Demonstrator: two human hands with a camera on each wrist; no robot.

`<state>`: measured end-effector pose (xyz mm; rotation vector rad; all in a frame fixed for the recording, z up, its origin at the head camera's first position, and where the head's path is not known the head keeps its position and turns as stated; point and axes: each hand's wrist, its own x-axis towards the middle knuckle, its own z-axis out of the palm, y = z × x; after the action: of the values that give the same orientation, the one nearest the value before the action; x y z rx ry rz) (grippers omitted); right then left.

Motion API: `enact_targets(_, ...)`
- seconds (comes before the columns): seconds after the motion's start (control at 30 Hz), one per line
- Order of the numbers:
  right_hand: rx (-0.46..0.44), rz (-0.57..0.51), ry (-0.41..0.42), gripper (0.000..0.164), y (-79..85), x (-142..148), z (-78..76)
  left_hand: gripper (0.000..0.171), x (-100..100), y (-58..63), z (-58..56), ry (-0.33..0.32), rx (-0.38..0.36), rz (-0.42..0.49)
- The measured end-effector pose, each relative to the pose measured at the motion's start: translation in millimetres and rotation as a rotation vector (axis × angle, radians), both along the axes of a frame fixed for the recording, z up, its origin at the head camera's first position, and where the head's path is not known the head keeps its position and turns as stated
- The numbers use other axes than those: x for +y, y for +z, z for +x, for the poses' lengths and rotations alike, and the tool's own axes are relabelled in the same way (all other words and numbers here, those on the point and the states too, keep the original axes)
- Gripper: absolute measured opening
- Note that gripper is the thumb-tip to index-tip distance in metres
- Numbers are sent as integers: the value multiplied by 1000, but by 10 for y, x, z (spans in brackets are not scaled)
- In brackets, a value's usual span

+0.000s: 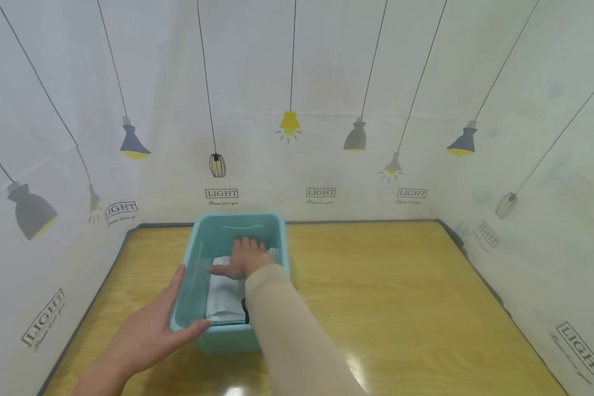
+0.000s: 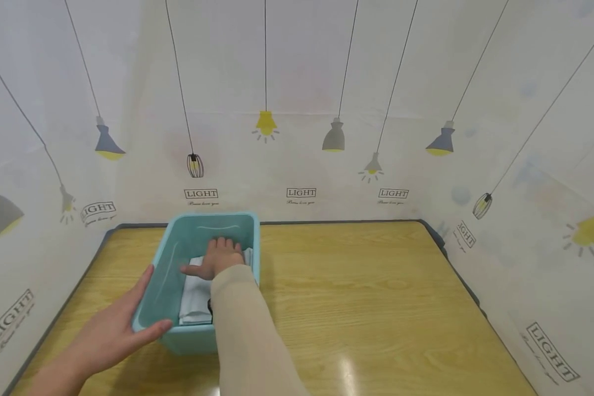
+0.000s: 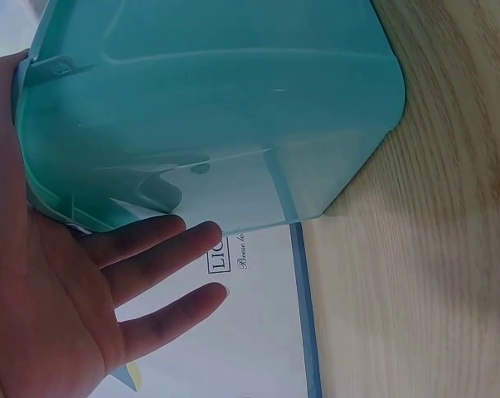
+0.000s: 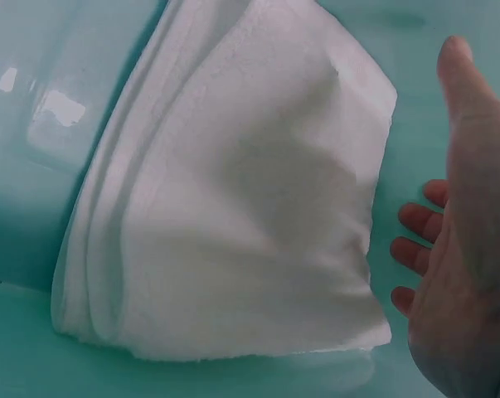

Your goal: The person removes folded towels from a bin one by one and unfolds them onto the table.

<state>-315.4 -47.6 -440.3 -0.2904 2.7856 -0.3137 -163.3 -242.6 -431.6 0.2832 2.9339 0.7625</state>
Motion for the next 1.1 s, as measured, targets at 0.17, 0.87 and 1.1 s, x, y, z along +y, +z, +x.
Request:
enact_targets(0.17, -28, 26, -1, 111, -19, -7, -1, 124, 0, 12, 13, 8, 0, -1)
enact_targets(0.87, -15, 150, 62, 105, -193, -61, -75, 122, -5, 2, 27, 8, 37, 18)
enact_targets(1.1, 12, 218, 133, 103, -175, -42, -60, 122, 9, 27, 31, 13, 20, 7)
